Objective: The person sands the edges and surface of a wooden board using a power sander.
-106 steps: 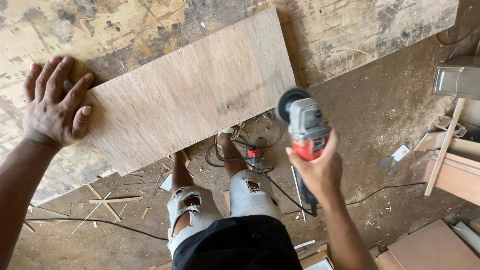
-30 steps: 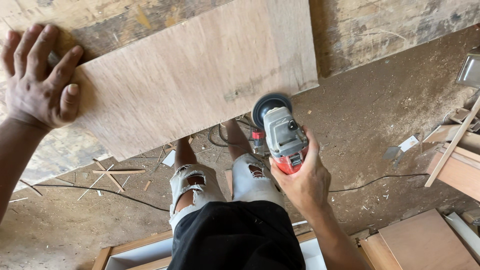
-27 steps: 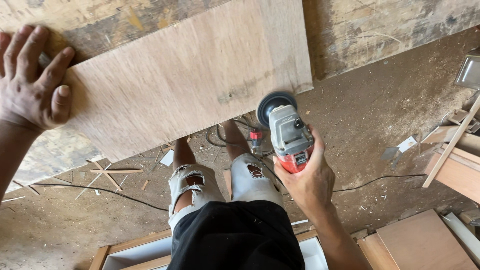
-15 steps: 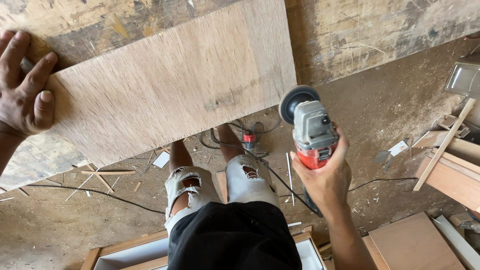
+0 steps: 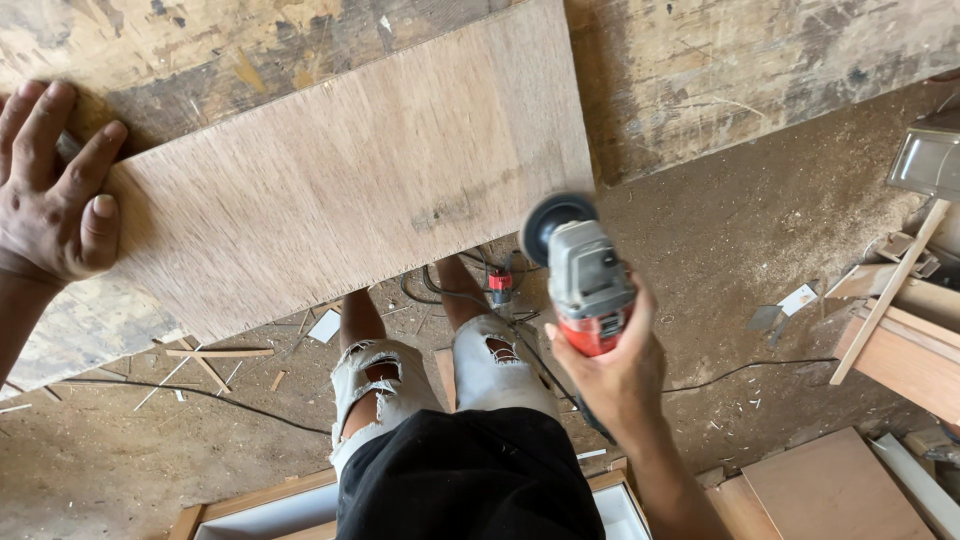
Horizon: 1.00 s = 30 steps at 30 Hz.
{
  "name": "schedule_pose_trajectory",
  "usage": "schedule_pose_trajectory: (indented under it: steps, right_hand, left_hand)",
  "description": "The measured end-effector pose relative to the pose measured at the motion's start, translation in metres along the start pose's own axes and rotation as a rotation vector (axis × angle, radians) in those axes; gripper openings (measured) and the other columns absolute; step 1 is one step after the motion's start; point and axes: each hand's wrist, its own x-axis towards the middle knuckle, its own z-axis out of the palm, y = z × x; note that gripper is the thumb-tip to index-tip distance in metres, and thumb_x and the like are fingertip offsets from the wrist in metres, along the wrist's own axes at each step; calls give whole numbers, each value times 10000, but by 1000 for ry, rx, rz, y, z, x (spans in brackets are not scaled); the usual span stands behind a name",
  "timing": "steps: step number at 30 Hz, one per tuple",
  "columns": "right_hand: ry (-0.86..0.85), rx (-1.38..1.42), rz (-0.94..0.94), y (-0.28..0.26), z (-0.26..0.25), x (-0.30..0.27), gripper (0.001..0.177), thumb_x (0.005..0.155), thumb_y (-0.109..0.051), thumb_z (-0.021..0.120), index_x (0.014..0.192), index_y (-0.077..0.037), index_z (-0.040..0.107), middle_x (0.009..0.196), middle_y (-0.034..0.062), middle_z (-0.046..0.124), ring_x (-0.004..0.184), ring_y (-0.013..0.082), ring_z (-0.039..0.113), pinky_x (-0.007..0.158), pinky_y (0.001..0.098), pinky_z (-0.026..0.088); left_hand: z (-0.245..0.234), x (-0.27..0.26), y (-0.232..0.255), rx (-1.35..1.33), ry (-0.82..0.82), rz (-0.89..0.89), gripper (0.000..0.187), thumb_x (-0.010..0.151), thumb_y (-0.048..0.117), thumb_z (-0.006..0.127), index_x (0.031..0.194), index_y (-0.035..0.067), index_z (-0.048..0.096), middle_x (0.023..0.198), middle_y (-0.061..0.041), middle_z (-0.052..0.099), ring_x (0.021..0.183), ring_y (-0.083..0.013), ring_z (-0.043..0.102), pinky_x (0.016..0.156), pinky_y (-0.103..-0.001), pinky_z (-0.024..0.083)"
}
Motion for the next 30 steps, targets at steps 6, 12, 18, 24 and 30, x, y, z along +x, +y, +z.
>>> schedule_pose_trajectory:
  steps: [6,12,18,24,30]
  right_hand:
    - [44,-69,-52,10,-1,5,1132,852,-367,1017,1703,-12,360,1316,251,775,843,285,815,766,388,748]
    - [48,-88,-42,12,3,1,1109,852,-352,1012,1694,-29,365,1320,257,787,855,291,829,756,402,746]
    - [44,-86,32,12,2,5,1173,833,-405,1011,1724,-55,332,1367,254,777,941,328,836,848,438,741]
    - [91,-108,-72,13,10,2,1138,832,-425,1014,1695,-26,388,1382,235,787,969,329,833,854,442,731]
    - [65,-86,-11,12,18,-5,1139,838,-413,1003,1711,-36,374,1324,231,796,874,294,831,798,412,743]
  left_hand:
    - [0,0,-2,-10,1,12,757,1330,305,335,1660,-264,710,1762,-615,501,1631,-819,510,1418,-884,392]
    - [3,3,1,-52,14,27,759,1339,315,308,1670,-270,660,1784,-593,432,1649,-794,476,1418,-917,387]
    - [2,2,-1,-54,6,11,764,1331,297,321,1609,-309,692,1765,-616,447,1647,-795,487,1421,-930,390]
    - [3,6,0,-67,-2,10,761,1317,298,321,1622,-306,669,1779,-605,413,1636,-817,473,1436,-919,372]
    - [1,2,2,-26,-4,7,751,1318,290,337,1598,-303,703,1774,-607,459,1608,-838,513,1422,-915,406]
